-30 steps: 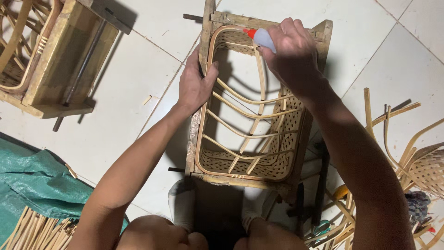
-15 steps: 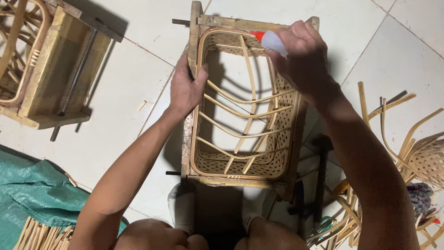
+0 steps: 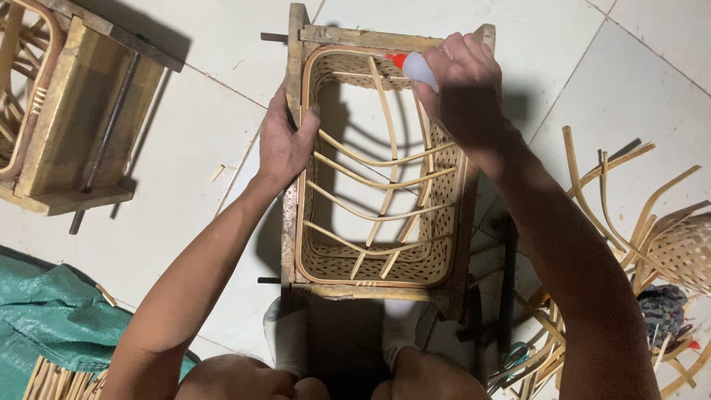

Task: The person assembles a rectangular bamboo basket by inserting curved bamboo strips into a wooden frame, applying glue to the joints, and using pliers and a hammer to secure the pieces. The person works on the floor, surrounded by bamboo strips and tools.

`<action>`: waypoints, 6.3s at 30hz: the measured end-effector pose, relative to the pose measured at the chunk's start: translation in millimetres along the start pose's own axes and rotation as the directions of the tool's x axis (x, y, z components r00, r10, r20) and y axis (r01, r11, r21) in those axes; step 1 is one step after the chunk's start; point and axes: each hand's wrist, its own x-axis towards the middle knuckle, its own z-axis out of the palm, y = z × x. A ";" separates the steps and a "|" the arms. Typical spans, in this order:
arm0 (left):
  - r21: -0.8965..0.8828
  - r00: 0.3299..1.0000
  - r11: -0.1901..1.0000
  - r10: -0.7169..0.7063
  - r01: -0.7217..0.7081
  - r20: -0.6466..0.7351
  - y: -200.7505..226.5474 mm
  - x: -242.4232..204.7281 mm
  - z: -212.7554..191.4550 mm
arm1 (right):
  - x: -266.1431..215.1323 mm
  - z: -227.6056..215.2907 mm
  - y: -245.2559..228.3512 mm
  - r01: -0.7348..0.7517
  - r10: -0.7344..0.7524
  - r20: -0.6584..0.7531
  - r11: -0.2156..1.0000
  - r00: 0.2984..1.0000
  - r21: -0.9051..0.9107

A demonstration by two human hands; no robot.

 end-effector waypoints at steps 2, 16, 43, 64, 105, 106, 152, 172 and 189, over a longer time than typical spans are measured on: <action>-0.014 1.000 1.000 0.023 -0.023 0.007 -3.8 0.2 0.8 | -3.0 -1.5 4.8 0.009 -0.009 -0.003 1.000 1.000 -0.011; -0.115 0.999 0.993 -0.005 0.011 0.051 -3.7 1.1 1.0 | -38.8 -33.1 33.8 -0.056 0.059 0.044 0.997 0.997 -0.057; -0.088 0.996 0.996 0.020 -0.012 0.088 -9.5 2.9 -0.1 | -109.6 -63.6 34.2 -0.625 0.539 0.318 0.694 0.780 0.357; -0.225 0.994 0.968 -0.105 0.111 0.039 -38.0 -61.8 -7.4 | -139.3 -16.5 -29.9 -0.628 0.774 0.522 -0.213 0.360 0.749; -0.164 0.996 0.983 -0.073 0.079 0.042 -24.3 -62.3 -9.8 | -191.6 -48.1 -91.4 -0.728 0.771 0.558 -0.188 0.307 0.659; -0.178 0.997 0.981 -0.067 0.074 0.043 -23.9 -61.8 -9.3 | -192.0 -48.3 -91.8 -0.723 0.770 0.561 -0.199 0.302 0.662; -0.253 0.996 0.967 -0.013 0.036 0.092 -43.3 -67.1 -13.9 | -284.3 -96.2 -215.7 -0.855 0.790 0.613 -0.329 -0.018 0.400; -0.247 0.897 0.881 -0.325 0.403 0.301 -72.7 -234.8 -52.7 | -286.3 -130.0 -240.5 -0.851 0.800 0.562 -0.134 0.210 0.508; -0.312 0.886 0.863 -0.275 0.398 0.373 -52.1 -237.5 -53.2 | -253.4 -151.8 -181.4 -0.425 0.373 0.357 0.902 0.856 0.074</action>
